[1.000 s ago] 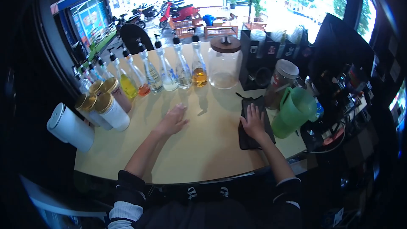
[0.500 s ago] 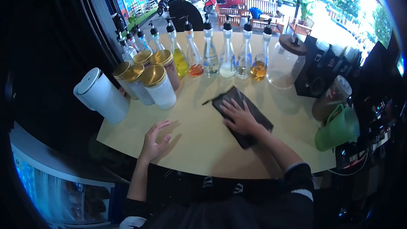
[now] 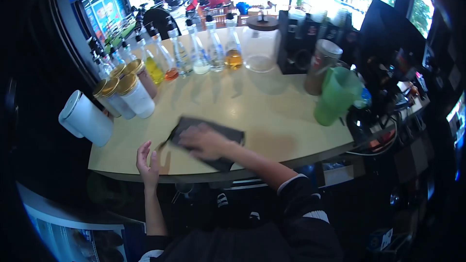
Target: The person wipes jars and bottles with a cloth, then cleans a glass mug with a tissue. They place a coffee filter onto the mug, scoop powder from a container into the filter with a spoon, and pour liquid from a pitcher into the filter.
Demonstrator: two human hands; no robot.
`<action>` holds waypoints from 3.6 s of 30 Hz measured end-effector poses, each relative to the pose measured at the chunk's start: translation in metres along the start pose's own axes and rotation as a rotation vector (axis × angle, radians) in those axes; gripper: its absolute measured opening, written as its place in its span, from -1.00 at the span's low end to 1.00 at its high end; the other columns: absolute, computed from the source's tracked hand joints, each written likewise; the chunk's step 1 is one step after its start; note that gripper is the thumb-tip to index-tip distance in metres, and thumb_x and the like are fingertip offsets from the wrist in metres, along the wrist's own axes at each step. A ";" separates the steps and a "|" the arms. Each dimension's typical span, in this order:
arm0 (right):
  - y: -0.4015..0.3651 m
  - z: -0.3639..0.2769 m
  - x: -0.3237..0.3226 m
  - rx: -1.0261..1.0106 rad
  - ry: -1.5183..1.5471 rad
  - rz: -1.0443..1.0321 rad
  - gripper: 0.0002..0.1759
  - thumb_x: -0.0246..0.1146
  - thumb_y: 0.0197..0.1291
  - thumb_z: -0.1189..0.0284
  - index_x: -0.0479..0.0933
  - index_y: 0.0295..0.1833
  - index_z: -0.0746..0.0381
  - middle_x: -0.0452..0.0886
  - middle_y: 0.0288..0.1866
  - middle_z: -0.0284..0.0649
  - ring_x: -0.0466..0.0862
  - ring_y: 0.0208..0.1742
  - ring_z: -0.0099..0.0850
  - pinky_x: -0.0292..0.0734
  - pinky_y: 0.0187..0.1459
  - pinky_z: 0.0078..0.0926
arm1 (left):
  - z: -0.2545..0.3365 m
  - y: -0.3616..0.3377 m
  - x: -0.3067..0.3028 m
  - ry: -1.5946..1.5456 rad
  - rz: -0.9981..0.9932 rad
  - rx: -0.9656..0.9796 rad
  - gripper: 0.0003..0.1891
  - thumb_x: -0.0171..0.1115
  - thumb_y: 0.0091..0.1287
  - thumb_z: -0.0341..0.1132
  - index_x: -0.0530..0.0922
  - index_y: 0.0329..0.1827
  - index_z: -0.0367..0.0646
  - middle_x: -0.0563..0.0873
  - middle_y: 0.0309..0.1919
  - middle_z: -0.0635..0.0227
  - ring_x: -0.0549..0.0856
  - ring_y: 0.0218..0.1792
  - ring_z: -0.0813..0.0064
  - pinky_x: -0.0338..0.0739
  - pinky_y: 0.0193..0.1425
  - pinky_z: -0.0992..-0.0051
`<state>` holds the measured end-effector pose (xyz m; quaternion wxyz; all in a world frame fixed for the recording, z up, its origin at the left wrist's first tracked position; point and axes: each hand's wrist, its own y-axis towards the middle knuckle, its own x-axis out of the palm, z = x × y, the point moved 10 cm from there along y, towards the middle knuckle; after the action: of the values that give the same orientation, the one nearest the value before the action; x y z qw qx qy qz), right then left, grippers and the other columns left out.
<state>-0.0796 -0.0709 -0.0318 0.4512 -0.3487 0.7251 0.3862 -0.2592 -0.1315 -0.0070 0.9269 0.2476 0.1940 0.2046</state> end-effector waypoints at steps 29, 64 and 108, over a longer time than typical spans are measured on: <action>-0.175 0.169 -0.048 1.257 -0.356 0.130 -0.17 -0.13 0.26 -0.20 -0.02 0.52 -0.01 -0.11 0.58 -0.17 -0.12 0.56 -0.02 -0.29 0.36 0.41 | -0.011 -0.059 -0.072 0.212 0.059 0.053 -0.71 0.21 0.22 -0.47 0.49 0.02 -0.26 0.62 -0.04 0.13 0.61 0.03 0.18 0.44 0.18 0.31; -0.315 0.114 -0.094 0.830 -0.336 0.235 -0.35 -0.07 0.33 0.00 0.17 0.45 0.04 0.09 0.52 -0.18 0.08 0.52 -0.15 -0.10 0.44 0.09 | 0.135 -0.091 0.195 -0.252 -0.201 0.151 -0.71 0.17 0.26 -0.48 0.50 0.04 -0.30 0.60 -0.04 0.15 0.59 0.05 0.31 0.46 0.21 0.37; -0.323 0.096 -0.196 0.287 0.918 0.800 -0.85 0.32 0.18 0.48 0.55 -0.19 0.33 0.59 -0.40 -0.37 0.52 -0.39 -0.70 0.43 -0.31 -0.71 | 0.211 -0.056 0.284 -0.523 -0.463 0.088 -0.87 0.20 0.31 -0.48 0.50 -0.11 -0.23 0.51 -0.36 0.53 0.45 -0.32 0.78 0.36 -0.24 0.69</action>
<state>0.3017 -0.1040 0.0412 -0.0436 -0.1165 0.9641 0.2346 0.0926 -0.1215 0.0588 0.9555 0.2808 0.0098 -0.0900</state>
